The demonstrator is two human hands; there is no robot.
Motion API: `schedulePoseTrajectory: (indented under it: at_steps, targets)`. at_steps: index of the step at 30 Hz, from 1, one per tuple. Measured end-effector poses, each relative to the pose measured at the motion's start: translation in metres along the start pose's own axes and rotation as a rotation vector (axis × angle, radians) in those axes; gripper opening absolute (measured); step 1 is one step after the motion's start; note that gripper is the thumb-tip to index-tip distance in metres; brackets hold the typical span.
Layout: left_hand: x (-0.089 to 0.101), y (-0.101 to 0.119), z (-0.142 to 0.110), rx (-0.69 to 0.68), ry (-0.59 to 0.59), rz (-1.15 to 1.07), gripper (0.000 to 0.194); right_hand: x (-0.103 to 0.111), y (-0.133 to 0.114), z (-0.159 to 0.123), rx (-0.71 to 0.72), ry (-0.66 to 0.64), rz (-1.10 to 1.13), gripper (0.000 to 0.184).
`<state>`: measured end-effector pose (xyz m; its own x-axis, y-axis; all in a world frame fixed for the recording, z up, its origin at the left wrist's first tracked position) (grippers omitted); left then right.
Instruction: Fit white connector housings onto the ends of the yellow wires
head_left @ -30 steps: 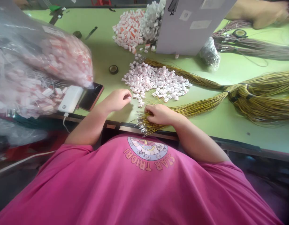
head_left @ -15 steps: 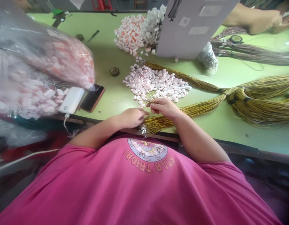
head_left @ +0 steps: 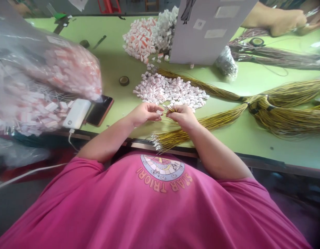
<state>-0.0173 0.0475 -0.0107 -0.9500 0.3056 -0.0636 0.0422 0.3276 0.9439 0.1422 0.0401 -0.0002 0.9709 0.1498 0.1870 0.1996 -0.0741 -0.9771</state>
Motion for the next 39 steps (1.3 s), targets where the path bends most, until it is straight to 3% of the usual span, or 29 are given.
schedulePoseTrajectory:
  at_steps: [4, 10, 21, 30, 33, 36, 37, 39]
  targets:
    - [0.001, -0.011, 0.006, 0.066, 0.072, -0.239, 0.027, 0.002, 0.000, -0.001, 0.049, 0.049, -0.035, 0.017]
    - [0.000, -0.013, 0.001, 0.126, 0.104, -0.308, 0.019, 0.003, -0.005, -0.004, 0.114, 0.138, -0.243, 0.017]
    - [0.005, -0.016, 0.004, -0.030, 0.139, -0.153, 0.028, 0.000, -0.008, -0.005, 0.185, 0.133, -0.347, 0.025]
    - [-0.011, -0.011, 0.001, -0.071, 0.116, -0.015, 0.027, -0.008, 0.005, 0.000, 0.182, 0.073, -0.390, 0.026]
    - [0.001, -0.006, 0.005, -0.106, 0.135, 0.154, 0.022, -0.005, 0.006, 0.005, 0.215, 0.045, -0.400, 0.032]
    - [0.030, 0.009, 0.016, -0.184, 0.160, 0.496, 0.021, 0.003, -0.002, 0.007, 0.311, 0.090, -0.347, 0.030]
    - [0.044, 0.015, 0.021, -0.216, 0.214, 0.627, 0.020, 0.005, -0.004, 0.008, 0.301, 0.105, -0.312, 0.027]
    - [0.075, 0.031, 0.033, -0.316, 0.439, 0.847, 0.016, 0.009, -0.002, 0.008, 0.204, 0.105, -0.258, 0.022]
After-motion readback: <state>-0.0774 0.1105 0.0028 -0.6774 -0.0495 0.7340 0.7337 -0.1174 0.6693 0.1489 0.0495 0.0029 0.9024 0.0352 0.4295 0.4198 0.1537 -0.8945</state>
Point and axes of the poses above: each hand's wrist, its own z-axis towards the middle knuckle, its own x-axis out of the back of the hand, y = z × x, the point moved 5 cm from there along z, towards the middle knuckle, and after that the axes turned 8 degrees about y, right-handed, at the moved point
